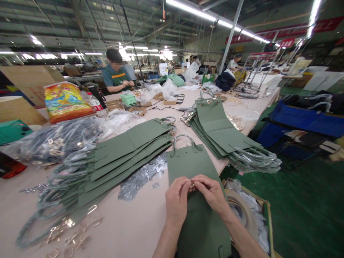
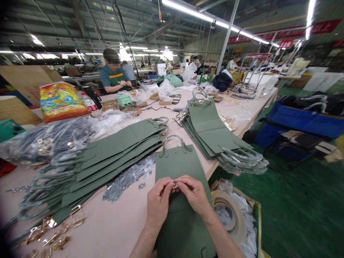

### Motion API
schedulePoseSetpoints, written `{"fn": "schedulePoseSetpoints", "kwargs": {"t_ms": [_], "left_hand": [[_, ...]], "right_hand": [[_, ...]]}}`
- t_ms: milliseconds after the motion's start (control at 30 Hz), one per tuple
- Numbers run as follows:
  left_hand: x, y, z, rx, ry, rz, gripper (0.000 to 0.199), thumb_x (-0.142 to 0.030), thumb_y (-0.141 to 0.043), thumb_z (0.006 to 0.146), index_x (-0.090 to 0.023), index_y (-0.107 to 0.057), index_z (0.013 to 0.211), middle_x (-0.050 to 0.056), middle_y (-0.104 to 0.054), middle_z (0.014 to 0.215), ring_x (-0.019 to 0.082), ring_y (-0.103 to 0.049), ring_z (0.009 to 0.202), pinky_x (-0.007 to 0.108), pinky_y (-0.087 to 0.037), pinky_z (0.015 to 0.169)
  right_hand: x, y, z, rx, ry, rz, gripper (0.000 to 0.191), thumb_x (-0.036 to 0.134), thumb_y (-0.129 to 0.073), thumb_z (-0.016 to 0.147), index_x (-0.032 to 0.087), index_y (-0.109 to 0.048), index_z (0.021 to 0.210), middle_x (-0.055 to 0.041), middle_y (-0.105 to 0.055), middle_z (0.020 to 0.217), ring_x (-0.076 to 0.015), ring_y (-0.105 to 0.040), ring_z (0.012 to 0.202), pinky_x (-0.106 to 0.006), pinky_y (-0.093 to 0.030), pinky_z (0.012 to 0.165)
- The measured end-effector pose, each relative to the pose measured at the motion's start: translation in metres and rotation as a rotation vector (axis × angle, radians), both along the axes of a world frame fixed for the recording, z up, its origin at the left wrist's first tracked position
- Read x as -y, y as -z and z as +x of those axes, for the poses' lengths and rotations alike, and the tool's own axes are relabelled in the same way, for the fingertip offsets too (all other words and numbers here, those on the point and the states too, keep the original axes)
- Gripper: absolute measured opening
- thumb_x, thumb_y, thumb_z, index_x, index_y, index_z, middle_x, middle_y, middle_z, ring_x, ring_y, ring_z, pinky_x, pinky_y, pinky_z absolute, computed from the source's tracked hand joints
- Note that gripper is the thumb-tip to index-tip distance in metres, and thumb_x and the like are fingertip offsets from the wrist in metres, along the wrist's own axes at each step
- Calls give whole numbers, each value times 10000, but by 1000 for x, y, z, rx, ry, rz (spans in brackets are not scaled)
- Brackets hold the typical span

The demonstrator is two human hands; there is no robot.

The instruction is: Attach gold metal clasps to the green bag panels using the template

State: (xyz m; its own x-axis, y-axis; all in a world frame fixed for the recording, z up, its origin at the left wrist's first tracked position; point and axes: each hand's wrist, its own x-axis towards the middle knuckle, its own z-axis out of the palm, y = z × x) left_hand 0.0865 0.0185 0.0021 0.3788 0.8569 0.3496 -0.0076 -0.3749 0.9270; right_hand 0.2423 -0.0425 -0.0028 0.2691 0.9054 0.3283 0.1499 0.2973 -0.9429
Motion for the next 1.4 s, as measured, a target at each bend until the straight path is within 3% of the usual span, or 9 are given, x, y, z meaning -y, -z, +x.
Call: {"fn": "schedulePoseSetpoints", "kwargs": {"t_ms": [100, 233, 333, 667, 967, 1133, 1400], "left_hand": [[0, -1, -1, -2, 2, 19, 201, -306, -580, 1037, -206, -744, 978, 38, -723, 976, 150, -686, 846, 246, -568, 802], [1, -1, -1, 29, 84, -27, 201, -316, -581, 1035, -222, -730, 1132, 68, -723, 1129, 184, -704, 1008, 285, -589, 895], [2, 2, 0, 49, 109, -111, 247, -328, -673, 981, -225, -700, 1205, 72, -731, 1157, 194, -719, 1023, 302, -604, 914], [3, 0, -1, -22, 44, -75, 152, -298, -675, 972, -235, -738, 1095, 35, -761, 1055, 182, -723, 943, 301, -595, 888], [4, -4, 0, 3, 37, -34, 139, -280, -659, 982, -229, -733, 1089, 43, -757, 1041, 182, -723, 932, 302, -598, 868], [2, -2, -1, 76, 20, 5, 107, -287, -676, 977, -220, -734, 1038, 58, -757, 1067, 197, -719, 1024, 322, -592, 940], [2, 2, 0, 108, 47, -26, 154, -320, -710, 957, -202, -744, 1050, 79, -768, 1067, 202, -733, 1022, 316, -608, 924]], "right_hand": [[-3, 4, -2, -42, 24, -12, 134, 309, -696, 978, 226, -801, 977, -39, -743, 918, -166, -698, 769, -264, -579, 727], [-3, 10, -3, 9, 165, 25, 139, 326, -700, 972, 232, -801, 960, -54, -755, 969, -194, -707, 881, -279, -576, 798], [-2, 10, -3, 49, 208, 46, 148, 327, -678, 985, 231, -786, 950, -53, -751, 961, -201, -701, 917, -285, -561, 835], [2, 6, -16, 33, 227, 17, 204, 347, -604, 1028, 213, -716, 922, -30, -689, 896, -176, -644, 839, -257, -510, 778], [1, 0, -18, -125, 194, -69, 292, 463, -641, 993, 200, -734, 904, -35, -676, 829, -182, -623, 757, -270, -534, 722], [3, 1, -13, -213, 76, -28, 281, 436, -765, 908, 224, -765, 1092, -60, -711, 1000, -208, -686, 897, -297, -585, 831], [3, 9, -12, -91, 125, 28, 148, 335, -735, 938, 227, -759, 1037, -67, -707, 1024, -210, -679, 971, -299, -576, 871]]}}
